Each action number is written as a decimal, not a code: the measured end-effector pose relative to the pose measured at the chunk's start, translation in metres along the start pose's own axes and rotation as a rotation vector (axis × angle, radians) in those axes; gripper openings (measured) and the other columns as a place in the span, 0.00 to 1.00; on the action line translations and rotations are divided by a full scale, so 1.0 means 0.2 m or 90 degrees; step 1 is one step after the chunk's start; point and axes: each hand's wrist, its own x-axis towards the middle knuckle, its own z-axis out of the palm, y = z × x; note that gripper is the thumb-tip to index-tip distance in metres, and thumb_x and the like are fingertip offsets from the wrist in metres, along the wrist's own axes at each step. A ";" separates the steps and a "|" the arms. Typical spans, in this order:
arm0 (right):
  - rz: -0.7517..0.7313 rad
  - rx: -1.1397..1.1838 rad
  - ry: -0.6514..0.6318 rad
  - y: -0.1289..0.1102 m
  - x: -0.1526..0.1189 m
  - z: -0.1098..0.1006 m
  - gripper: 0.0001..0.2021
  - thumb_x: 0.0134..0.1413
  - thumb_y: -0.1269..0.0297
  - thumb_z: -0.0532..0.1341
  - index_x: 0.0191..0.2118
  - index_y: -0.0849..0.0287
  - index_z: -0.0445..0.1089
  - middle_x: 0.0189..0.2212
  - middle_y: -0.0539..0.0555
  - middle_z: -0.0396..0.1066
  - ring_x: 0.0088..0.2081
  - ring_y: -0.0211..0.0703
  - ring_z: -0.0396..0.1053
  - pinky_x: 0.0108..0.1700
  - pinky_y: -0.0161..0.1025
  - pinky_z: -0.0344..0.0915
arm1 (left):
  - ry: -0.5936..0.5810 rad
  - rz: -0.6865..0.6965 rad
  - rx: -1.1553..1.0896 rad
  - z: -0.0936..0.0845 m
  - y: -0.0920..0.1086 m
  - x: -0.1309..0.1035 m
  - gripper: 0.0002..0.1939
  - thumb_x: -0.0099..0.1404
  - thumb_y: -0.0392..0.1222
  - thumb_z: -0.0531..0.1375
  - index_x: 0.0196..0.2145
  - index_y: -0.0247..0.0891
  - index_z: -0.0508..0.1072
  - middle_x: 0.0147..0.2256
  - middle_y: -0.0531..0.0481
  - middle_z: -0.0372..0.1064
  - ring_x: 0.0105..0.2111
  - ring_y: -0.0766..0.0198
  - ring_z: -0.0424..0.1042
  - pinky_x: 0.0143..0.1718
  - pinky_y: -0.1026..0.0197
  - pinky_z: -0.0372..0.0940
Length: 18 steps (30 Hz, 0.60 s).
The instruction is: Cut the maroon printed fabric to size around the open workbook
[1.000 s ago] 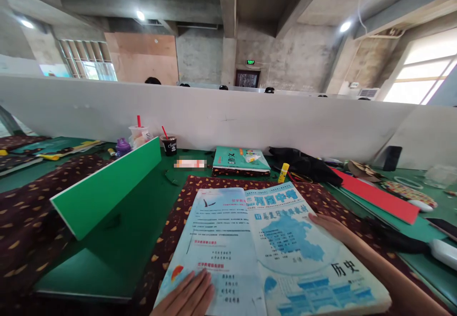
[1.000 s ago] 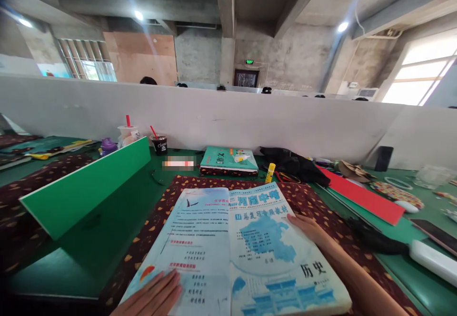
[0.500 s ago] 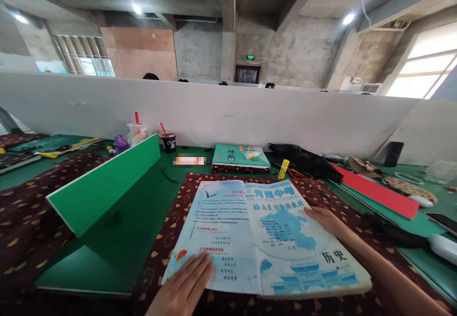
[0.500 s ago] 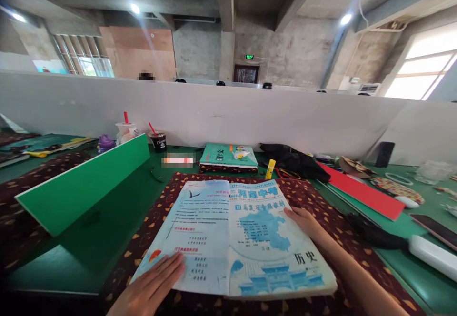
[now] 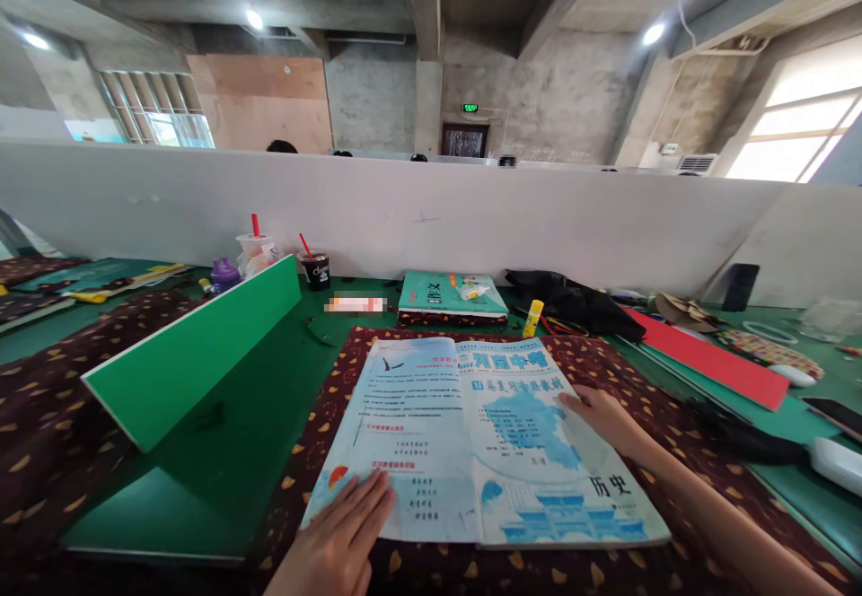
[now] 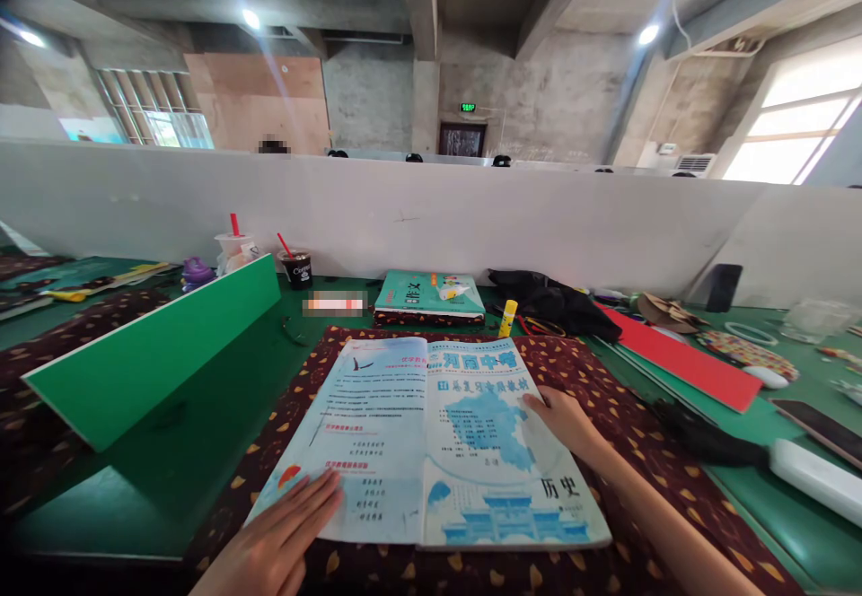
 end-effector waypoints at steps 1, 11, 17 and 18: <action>0.000 -0.023 0.013 0.00 0.00 -0.01 0.21 0.53 0.48 0.55 0.41 0.59 0.76 0.37 0.61 0.80 0.42 0.63 0.76 0.46 0.51 0.69 | -0.006 -0.019 -0.023 -0.01 0.01 0.00 0.45 0.59 0.28 0.53 0.71 0.44 0.43 0.61 0.53 0.64 0.56 0.58 0.71 0.54 0.60 0.71; -0.089 -0.116 0.004 0.00 -0.11 0.14 0.34 0.62 0.45 0.48 0.67 0.64 0.58 0.68 0.63 0.53 0.69 0.56 0.49 0.70 0.56 0.46 | -0.115 -0.269 -0.067 0.05 -0.37 0.20 0.25 0.75 0.48 0.43 0.60 0.42 0.69 0.61 0.49 0.66 0.61 0.58 0.66 0.60 0.54 0.65; -0.138 -0.138 -0.019 0.04 -0.07 0.18 0.35 0.64 0.47 0.46 0.68 0.69 0.55 0.70 0.67 0.47 0.70 0.56 0.43 0.70 0.58 0.41 | -0.174 -0.314 -0.045 0.24 -0.67 0.16 0.27 0.73 0.48 0.43 0.63 0.36 0.64 0.65 0.40 0.57 0.65 0.49 0.59 0.64 0.36 0.54; -0.145 -0.141 -0.022 0.04 -0.06 0.17 0.35 0.64 0.47 0.45 0.67 0.68 0.55 0.70 0.66 0.48 0.70 0.56 0.43 0.70 0.57 0.41 | -0.180 -0.317 -0.047 0.25 -0.68 0.14 0.28 0.73 0.48 0.42 0.64 0.36 0.63 0.65 0.40 0.56 0.65 0.49 0.58 0.64 0.35 0.53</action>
